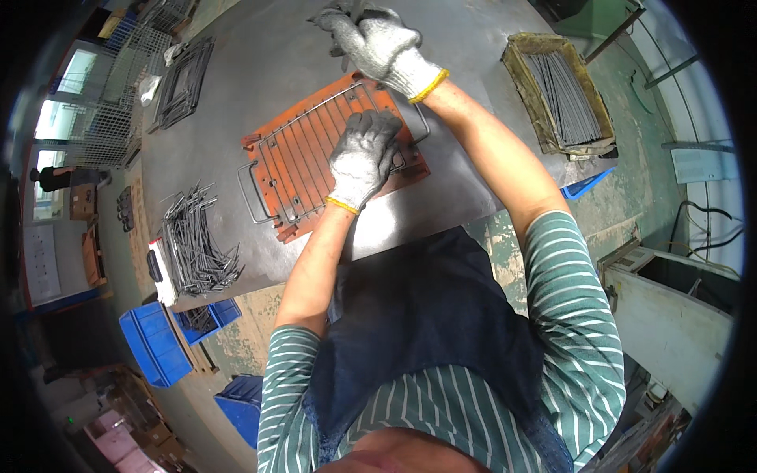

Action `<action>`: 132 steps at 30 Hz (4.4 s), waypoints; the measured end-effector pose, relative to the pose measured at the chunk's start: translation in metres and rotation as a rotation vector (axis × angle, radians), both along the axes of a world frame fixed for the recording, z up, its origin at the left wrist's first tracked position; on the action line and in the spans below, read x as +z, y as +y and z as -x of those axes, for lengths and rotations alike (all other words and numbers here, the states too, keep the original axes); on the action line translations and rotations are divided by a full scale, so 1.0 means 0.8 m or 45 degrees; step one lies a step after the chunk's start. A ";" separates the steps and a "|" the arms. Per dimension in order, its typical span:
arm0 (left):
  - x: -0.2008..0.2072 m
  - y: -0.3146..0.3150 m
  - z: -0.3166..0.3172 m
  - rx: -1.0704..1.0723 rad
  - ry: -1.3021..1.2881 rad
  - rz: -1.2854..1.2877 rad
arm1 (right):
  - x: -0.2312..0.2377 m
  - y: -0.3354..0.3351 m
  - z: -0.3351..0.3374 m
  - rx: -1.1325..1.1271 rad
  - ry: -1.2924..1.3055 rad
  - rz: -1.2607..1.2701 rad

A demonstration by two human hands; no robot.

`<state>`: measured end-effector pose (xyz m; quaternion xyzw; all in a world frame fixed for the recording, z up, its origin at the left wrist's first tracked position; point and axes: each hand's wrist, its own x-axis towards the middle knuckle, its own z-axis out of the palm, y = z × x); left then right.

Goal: The person assembles thin metal wires into a rectangular metal jig frame by hand.

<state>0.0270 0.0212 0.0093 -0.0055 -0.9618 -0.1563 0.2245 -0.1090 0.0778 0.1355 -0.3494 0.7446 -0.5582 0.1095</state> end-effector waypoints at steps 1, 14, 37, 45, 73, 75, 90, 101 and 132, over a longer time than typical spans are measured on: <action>0.003 0.004 0.001 0.025 -0.043 -0.028 | -0.018 -0.001 0.009 0.085 0.425 0.143; 0.009 0.005 0.013 0.169 -0.296 0.054 | -0.043 -0.022 0.013 0.072 0.038 -0.072; -0.009 0.004 0.013 0.259 -0.074 0.099 | -0.006 0.065 0.096 -0.224 0.656 -0.350; 0.033 0.014 0.026 0.245 -0.434 -0.031 | -0.176 0.187 0.089 -0.263 0.606 -1.528; -0.007 0.013 0.024 0.314 0.077 0.050 | -0.072 0.351 0.165 -0.618 -0.171 -0.781; -0.010 0.014 0.026 0.293 0.118 0.069 | -0.067 0.356 0.159 -0.650 -0.112 -0.792; 0.095 0.054 -0.019 0.057 -0.257 -1.033 | -0.027 0.213 -0.052 0.282 -0.400 -0.316; 0.082 0.049 -0.103 0.179 -0.114 -1.347 | -0.144 0.138 -0.107 0.609 0.385 -0.366; 0.076 0.041 -0.078 0.321 0.012 -2.430 | -0.188 0.119 -0.126 0.844 -0.493 -0.389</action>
